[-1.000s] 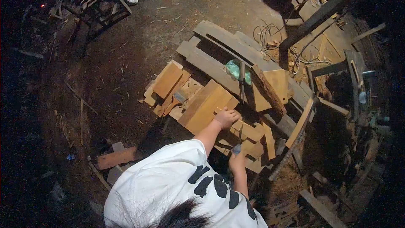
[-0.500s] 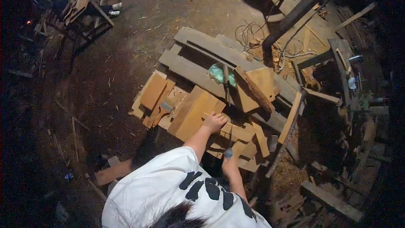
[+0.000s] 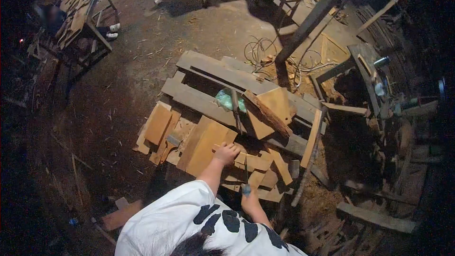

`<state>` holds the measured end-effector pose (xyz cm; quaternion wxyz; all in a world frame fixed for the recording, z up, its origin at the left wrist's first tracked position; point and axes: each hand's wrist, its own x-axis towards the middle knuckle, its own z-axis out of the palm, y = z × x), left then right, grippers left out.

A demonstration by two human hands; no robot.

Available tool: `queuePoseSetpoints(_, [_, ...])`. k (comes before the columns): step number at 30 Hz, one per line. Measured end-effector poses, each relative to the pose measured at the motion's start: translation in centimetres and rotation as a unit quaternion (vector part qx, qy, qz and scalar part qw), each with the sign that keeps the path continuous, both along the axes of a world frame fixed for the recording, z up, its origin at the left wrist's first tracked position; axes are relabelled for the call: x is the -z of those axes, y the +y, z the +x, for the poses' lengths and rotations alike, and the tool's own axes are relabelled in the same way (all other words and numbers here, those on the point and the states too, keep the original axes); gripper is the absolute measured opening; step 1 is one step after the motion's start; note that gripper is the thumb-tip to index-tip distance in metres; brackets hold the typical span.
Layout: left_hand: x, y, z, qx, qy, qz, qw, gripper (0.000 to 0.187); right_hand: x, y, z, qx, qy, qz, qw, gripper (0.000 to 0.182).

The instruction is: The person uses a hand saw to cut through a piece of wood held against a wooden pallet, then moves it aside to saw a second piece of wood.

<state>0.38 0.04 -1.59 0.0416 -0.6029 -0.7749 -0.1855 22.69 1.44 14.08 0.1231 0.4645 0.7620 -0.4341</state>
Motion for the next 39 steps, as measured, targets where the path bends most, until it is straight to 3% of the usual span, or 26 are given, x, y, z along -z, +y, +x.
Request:
queuePoseSetpoints(2, [-0.3, -0.1, 0.1, -0.003, -0.004, -0.003, 1.0, 0.021, 1.1, -0.2, 1.6, 0.029, -0.003, 0.034, 0.999, 0.028])
queuePoseSetpoints(5, [-0.8, 0.0, 0.0, -0.001, -0.026, -0.008, 1.0, 0.02, 3.5, 2.0, 0.8, -0.036, 0.041, -0.018, 0.998, 0.027])
queuePoseSetpoints(7, [-0.7, 0.0, 0.1, -0.008, -0.01, 0.008, 1.0, 0.018, 3.0, 3.9, -2.9, -0.053, -0.078, -0.086, 0.992, 0.034])
queuePoseSetpoints(10, [-0.9, 0.0, 0.0, -0.008, -0.024, -0.008, 1.0, 0.016, 2.9, 4.0, -3.4, -0.07, -0.03, -0.042, 0.996, 0.036])
queuePoseSetpoints(15, [0.2, 0.1, 0.1, -0.009, -0.009, 0.019, 1.0, 0.012, -1.5, 4.0, -0.2, -0.064, -0.004, -0.087, 0.994, 0.04])
queuePoseSetpoints(17, [0.1, 0.1, 0.4, -0.01, -0.017, 0.007, 1.0, 0.011, -2.1, 4.1, -0.8, -0.085, -0.062, -0.072, 0.992, 0.04])
queuePoseSetpoints(21, [-0.3, -0.2, 0.3, -0.008, -0.031, -0.027, 0.999, 0.015, 2.9, 3.2, -1.9, -0.107, -0.133, -0.069, 0.983, 0.041])
queuePoseSetpoints(24, [0.2, -0.3, 0.3, -0.001, -0.023, -0.044, 0.999, 0.018, 2.9, 2.7, -0.9, -0.041, -0.064, -0.069, 0.995, 0.039])
queuePoseSetpoints(26, [0.2, -0.3, 0.2, -0.003, -0.02, -0.053, 0.998, 0.019, -1.5, 2.4, -1.7, -0.071, -0.081, -0.046, 0.993, 0.034])
queuePoseSetpoints(28, [-0.5, -0.1, 0.2, 0.007, -0.067, -0.122, 0.99, 0.019, -1.5, 1.5, 0.4, -0.054, 0.094, -0.023, 0.994, 0.03])
queuePoseSetpoints(30, [-1.0, -0.2, 0.0, 0.006, -0.076, -0.131, 0.988, 0.022, 1.3, 1.3, 1.5, -0.087, 0.105, -0.014, 0.991, 0.029])
queuePoseSetpoints(33, [-0.1, -0.4, 0.2, 0.006, -0.078, -0.087, 0.993, 0.028, 3.7, 1.1, 0.7, -0.018, 0.035, 0.015, 0.999, 0.03])
queuePoseSetpoints(36, [-0.6, -0.3, 0.5, -0.003, -0.064, -0.102, 0.993, 0.029, 1.3, 0.5, -2.6, 0.013, -0.018, -0.003, 1.0, 0.031])
queuePoseSetpoints(39, [-1.0, -0.3, 0.3, 0.001, -0.053, -0.105, 0.993, 0.028, 2.1, -0.2, -1.0, 0.035, 0.044, -0.01, 0.998, 0.027])
